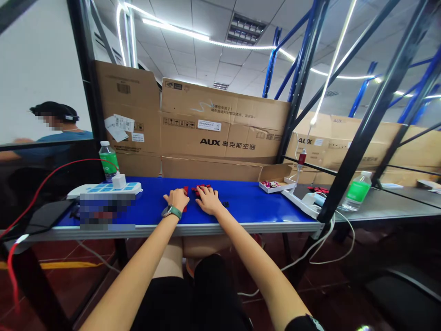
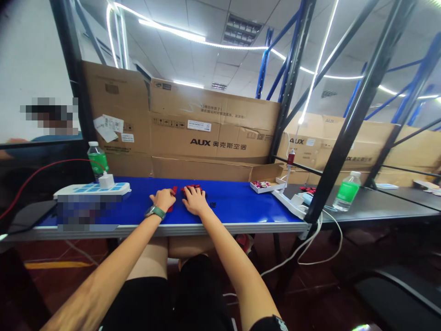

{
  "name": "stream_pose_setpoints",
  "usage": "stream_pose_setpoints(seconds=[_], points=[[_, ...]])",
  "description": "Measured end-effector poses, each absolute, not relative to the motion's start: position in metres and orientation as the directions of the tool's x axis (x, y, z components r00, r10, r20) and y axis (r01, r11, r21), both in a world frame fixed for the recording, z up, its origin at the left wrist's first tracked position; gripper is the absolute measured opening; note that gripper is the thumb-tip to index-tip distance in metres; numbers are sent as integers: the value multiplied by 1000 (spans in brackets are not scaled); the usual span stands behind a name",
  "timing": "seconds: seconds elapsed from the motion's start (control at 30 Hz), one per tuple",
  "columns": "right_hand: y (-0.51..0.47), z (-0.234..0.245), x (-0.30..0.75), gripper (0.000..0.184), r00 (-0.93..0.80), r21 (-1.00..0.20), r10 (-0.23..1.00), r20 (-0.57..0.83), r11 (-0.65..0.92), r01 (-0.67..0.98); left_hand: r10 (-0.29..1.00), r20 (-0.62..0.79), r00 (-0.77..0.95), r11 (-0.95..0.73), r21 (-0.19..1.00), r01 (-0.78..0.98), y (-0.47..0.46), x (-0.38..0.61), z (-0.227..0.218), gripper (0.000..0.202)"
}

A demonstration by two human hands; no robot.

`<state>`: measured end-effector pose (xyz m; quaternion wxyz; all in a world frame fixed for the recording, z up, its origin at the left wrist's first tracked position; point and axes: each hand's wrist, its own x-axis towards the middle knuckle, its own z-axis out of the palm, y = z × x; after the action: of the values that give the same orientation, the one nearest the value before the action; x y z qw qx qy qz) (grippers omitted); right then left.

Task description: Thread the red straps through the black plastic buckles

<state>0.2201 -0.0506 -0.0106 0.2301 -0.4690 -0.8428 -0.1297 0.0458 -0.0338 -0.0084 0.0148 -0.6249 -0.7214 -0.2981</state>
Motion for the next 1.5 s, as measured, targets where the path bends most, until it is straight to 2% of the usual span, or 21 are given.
stream_pose_setpoints(seconds=[0.07,0.17,0.27,0.37,0.43,0.47,0.53,0.63,0.8,0.9,1.07,1.2,1.33,1.43,1.5], points=[[-53,-7,220,39,-469,-1,733,492,539,842,874,421,-243,75,378,923,-35,48,-10,29],[-55,-2,219,34,-510,-12,750,422,567,824,826,467,-317,164,339,927,-37,52,-12,45],[-56,0,218,34,-443,-32,769,461,514,857,813,462,-353,217,323,921,-39,54,-12,48],[-56,-1,223,37,-118,-108,828,548,210,972,828,438,-351,221,319,921,-41,55,-10,44],[-53,-4,230,37,115,-170,840,530,-28,985,836,417,-357,231,321,918,-41,55,-8,44],[-52,-6,234,36,182,-183,849,497,-103,978,840,405,-361,239,322,916,-41,55,-7,44],[-47,-8,241,35,206,-165,883,423,-149,975,850,383,-363,246,321,915,-40,55,-8,42],[-40,-9,247,32,141,-112,902,407,-104,988,830,408,-380,264,313,912,-38,55,-11,43],[-36,-5,248,28,-10,-102,894,448,62,993,764,522,-380,291,247,924,-37,57,-19,45],[-37,-2,247,23,-85,-92,907,413,134,987,779,527,-340,259,223,940,-38,59,-19,42],[-36,2,243,25,-146,-79,907,395,192,978,798,489,-352,239,279,930,-41,61,-16,44],[-32,1,243,32,-25,-256,879,476,166,952,802,441,-403,264,343,902,-43,58,-12,45],[-22,-3,247,42,-39,-429,813,582,347,834,823,416,-386,182,450,874,-44,52,-5,45],[-14,-6,246,40,-31,-605,784,619,502,618,787,538,-301,-50,542,839,-45,49,2,35],[-12,-6,243,31,-5,-698,788,616,548,460,733,657,-176,-275,524,806,-46,50,7,27]])
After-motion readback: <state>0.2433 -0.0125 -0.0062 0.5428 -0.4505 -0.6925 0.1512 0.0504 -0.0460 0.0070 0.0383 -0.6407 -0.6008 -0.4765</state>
